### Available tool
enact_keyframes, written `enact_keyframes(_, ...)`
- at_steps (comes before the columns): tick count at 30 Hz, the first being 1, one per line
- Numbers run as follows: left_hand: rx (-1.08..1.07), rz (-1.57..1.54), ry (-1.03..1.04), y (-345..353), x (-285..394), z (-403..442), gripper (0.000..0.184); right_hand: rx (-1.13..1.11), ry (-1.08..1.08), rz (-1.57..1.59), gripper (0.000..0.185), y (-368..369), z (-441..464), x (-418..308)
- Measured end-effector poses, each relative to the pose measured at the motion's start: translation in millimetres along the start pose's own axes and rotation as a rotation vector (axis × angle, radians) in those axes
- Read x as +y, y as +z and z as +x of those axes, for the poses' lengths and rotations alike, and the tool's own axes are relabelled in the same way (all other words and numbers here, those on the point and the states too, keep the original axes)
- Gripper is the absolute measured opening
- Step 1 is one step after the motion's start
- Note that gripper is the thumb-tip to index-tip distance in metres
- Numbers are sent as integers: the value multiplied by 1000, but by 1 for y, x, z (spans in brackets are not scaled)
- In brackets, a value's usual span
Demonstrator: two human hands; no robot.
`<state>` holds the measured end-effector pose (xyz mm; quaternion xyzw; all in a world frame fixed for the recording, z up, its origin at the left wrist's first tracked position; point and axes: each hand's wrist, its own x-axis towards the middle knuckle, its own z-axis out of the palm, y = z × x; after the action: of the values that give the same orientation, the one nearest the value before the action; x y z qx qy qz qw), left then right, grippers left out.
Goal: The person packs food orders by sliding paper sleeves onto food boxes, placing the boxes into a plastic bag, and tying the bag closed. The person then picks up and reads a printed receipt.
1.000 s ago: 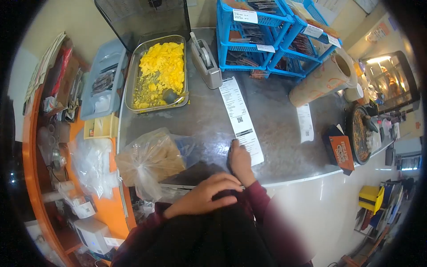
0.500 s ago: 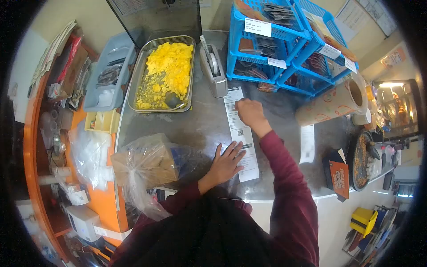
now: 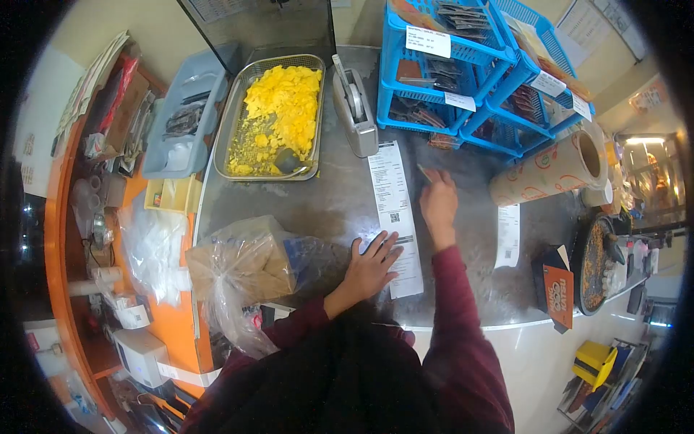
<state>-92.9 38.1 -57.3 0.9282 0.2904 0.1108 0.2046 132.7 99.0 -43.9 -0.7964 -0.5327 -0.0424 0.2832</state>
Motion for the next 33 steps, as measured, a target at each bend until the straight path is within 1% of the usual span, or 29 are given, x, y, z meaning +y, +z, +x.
enact_keyframes(3,14,3,2,6,-1,-1,62,184,-45,14,25,-2,-43,19)
enact_keyframes(6,33,2,22,7,-2,-2,63,269,-10,-123,25,-25,-84,6)
enact_keyframes(9,28,2,19,6,-1,-2,64,-69,297,149,30,-19,-139,0)
enact_keyframes(12,12,-14,15,6,1,-3,63,-91,420,128,31,-23,-147,-30)
enact_keyframes(13,4,-20,12,6,1,-4,62,-108,504,170,29,-24,-143,-36)
enact_keyframes(14,-5,-35,16,6,2,-5,62,-128,510,164,27,-22,-140,-34)
enact_keyframes(16,-18,-65,17,6,2,-7,63,-172,515,155,24,-15,-136,-27)
enact_keyframes(19,2,-74,21,3,5,-10,58,-172,466,187,21,-12,-134,-21)
enact_keyframes(22,131,-149,23,3,4,-3,52,-337,470,265,17,-38,-124,-25)
enact_keyframes(23,174,-173,73,-3,4,3,46,-348,376,293,15,-48,-123,-27)
enact_keyframes(25,256,-227,177,-43,8,26,35,-368,195,342,14,-71,-124,-31)
enact_keyframes(28,23,-272,396,-45,-13,49,20,-497,168,420,12,-112,-113,-41)
enact_keyframes(29,87,-327,440,-47,-13,53,15,-470,101,407,12,-119,-112,-39)
enact_keyframes(32,59,-570,437,-52,-9,57,15,-484,158,483,14,-136,-108,-45)
enact_keyframes(33,87,-560,434,-56,-6,55,16,-436,133,538,15,-134,-112,-44)
